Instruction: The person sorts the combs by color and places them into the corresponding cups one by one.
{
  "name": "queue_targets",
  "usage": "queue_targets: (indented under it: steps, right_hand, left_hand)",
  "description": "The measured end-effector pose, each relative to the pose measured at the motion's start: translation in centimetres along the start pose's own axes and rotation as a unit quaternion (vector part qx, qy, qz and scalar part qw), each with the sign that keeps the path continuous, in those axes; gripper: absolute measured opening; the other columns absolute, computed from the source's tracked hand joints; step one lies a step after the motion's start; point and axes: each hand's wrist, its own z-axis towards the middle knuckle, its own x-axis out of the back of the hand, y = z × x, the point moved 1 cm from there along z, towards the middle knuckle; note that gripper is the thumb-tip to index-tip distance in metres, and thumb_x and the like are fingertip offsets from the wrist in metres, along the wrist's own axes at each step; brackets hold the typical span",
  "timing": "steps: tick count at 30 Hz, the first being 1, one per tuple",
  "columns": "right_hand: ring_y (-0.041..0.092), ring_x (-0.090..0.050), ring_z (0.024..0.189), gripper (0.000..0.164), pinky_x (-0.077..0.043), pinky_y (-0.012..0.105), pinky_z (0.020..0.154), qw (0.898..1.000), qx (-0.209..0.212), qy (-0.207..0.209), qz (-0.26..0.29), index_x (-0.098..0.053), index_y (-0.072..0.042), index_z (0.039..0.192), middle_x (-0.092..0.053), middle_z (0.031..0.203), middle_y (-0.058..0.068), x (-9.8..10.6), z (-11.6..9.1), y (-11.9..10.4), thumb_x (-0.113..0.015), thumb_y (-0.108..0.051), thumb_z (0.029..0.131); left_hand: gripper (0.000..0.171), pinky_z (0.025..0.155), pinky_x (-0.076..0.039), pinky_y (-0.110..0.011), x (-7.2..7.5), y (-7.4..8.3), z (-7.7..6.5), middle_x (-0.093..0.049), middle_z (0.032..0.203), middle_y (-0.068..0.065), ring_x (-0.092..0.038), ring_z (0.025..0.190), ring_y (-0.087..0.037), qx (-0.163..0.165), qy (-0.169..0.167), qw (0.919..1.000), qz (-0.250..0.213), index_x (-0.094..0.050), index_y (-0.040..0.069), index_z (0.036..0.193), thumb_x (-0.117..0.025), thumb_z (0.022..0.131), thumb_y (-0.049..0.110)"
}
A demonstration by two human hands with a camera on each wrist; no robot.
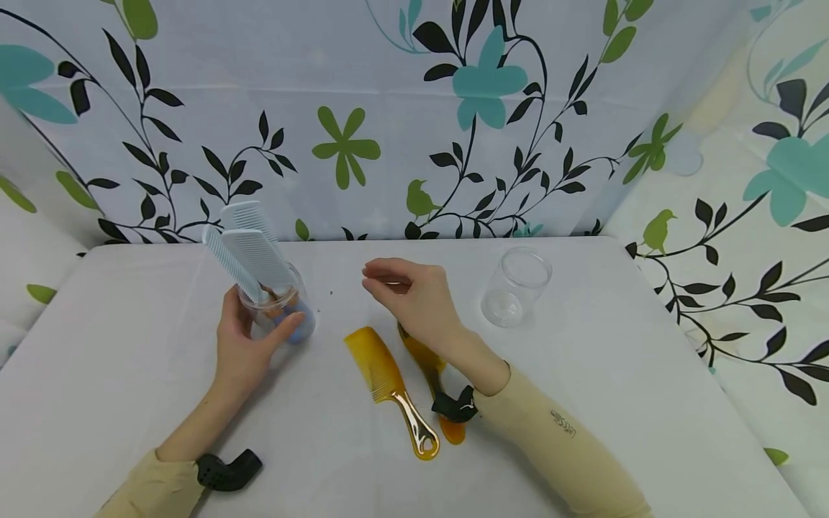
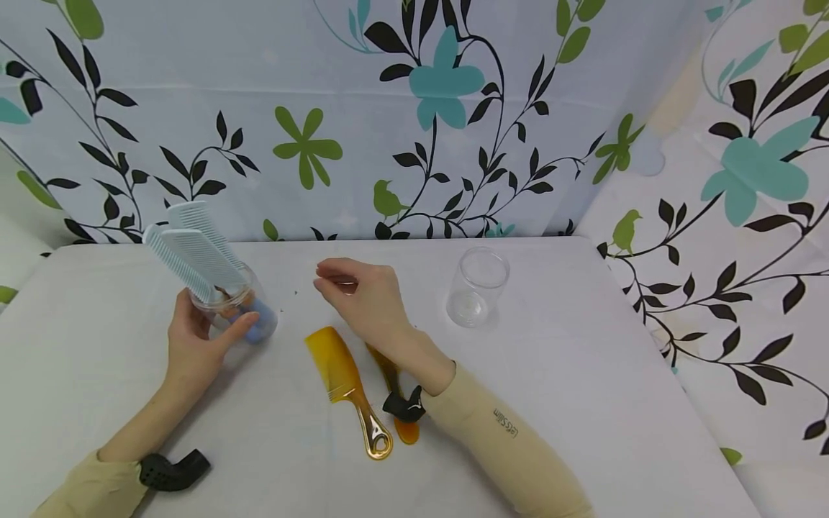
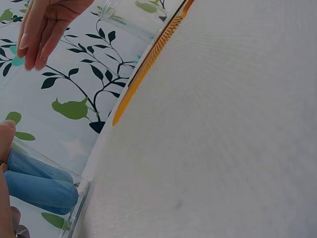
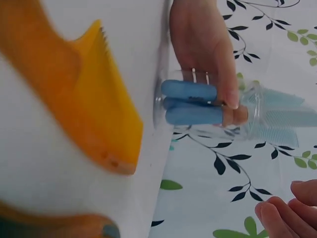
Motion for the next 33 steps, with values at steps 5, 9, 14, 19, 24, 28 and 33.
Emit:
queue_targets:
  steps: [5, 9, 14, 19, 24, 28, 33]
  right_hand:
    - [0.019, -0.073, 0.098, 0.021, -0.057, 0.022, 0.083, 1.000, -0.002, -0.003, -0.025, -0.073, -0.001, 0.111, -0.075, 0.105, 0.013, 1.2, -0.8, 0.6, -0.073, -0.008, 0.091]
    - [0.019, -0.073, 0.099, 0.022, -0.057, 0.021, 0.084, 0.999, 0.009, -0.001, -0.051, -0.072, -0.001, 0.112, -0.075, 0.107, 0.014, 2.1, -1.5, 1.0, -0.073, -0.008, 0.091]
    - [0.021, -0.072, 0.100, 0.024, -0.057, 0.023, 0.085, 0.998, 0.011, 0.000, -0.067, -0.071, 0.001, 0.113, -0.075, 0.109, 0.012, 3.3, -2.5, 1.4, -0.073, -0.006, 0.090]
    - [0.022, -0.072, 0.103, 0.026, -0.058, 0.027, 0.086, 0.997, -0.001, 0.002, -0.073, -0.071, 0.001, 0.115, -0.074, 0.111, 0.014, 4.3, -3.6, 2.2, -0.073, -0.006, 0.090]
    - [0.024, -0.072, 0.102, 0.026, -0.058, 0.028, 0.084, 0.997, 0.005, 0.007, -0.081, -0.071, 0.002, 0.114, -0.074, 0.110, 0.015, 5.2, -4.7, 2.8, -0.074, -0.005, 0.089]
    - [0.024, -0.072, 0.101, 0.025, -0.059, 0.029, 0.083, 0.995, 0.006, 0.006, -0.096, -0.071, 0.002, 0.113, -0.074, 0.109, 0.015, 5.7, -5.4, 3.3, -0.074, -0.004, 0.089]
    - [0.023, -0.073, 0.100, 0.025, -0.059, 0.031, 0.082, 0.994, 0.004, 0.018, -0.103, -0.072, 0.000, 0.113, -0.074, 0.109, 0.013, 6.3, -6.0, 3.7, -0.075, -0.003, 0.088]
  left_hand:
    - [0.083, 0.115, -0.031, -0.021, 0.0, 0.0, 0.0, -0.050, 0.142, 0.004, -0.045, 0.134, -0.010, -0.007, 0.000, 1.0000, -0.001, -0.037, 0.015, 0.149, -0.077, 0.079, -0.006]
    - [0.083, 0.114, -0.031, -0.020, 0.0, 0.1, 0.1, -0.050, 0.141, 0.004, -0.045, 0.134, -0.010, -0.009, 0.000, 0.9999, -0.004, -0.037, 0.015, 0.148, -0.077, 0.079, -0.007]
    - [0.083, 0.114, -0.032, -0.020, 0.1, 0.3, 0.1, -0.050, 0.142, 0.003, -0.045, 0.134, -0.010, -0.013, 0.001, 0.9999, 0.002, -0.037, 0.014, 0.148, -0.077, 0.079, -0.007]
    - [0.081, 0.116, -0.030, -0.022, 0.1, 0.4, 0.2, -0.050, 0.141, 0.004, -0.045, 0.134, -0.010, -0.007, 0.001, 1.0000, 0.000, -0.037, 0.015, 0.148, -0.077, 0.079, -0.006]
    - [0.082, 0.116, -0.030, -0.023, 0.0, 0.3, 0.1, -0.050, 0.142, 0.004, -0.044, 0.135, -0.009, 0.002, -0.002, 1.0000, 0.004, -0.037, 0.015, 0.148, -0.077, 0.080, -0.005]
    - [0.082, 0.115, -0.031, -0.022, 0.0, 0.2, 0.1, -0.051, 0.140, 0.005, -0.045, 0.133, -0.009, -0.001, 0.004, 1.0000, 0.005, -0.038, 0.015, 0.148, -0.077, 0.079, -0.006]
    - [0.082, 0.113, -0.033, -0.019, -0.1, 0.2, 0.1, -0.052, 0.137, 0.006, -0.047, 0.131, -0.009, -0.005, 0.008, 1.0000, 0.003, -0.039, 0.014, 0.146, -0.078, 0.078, -0.007]
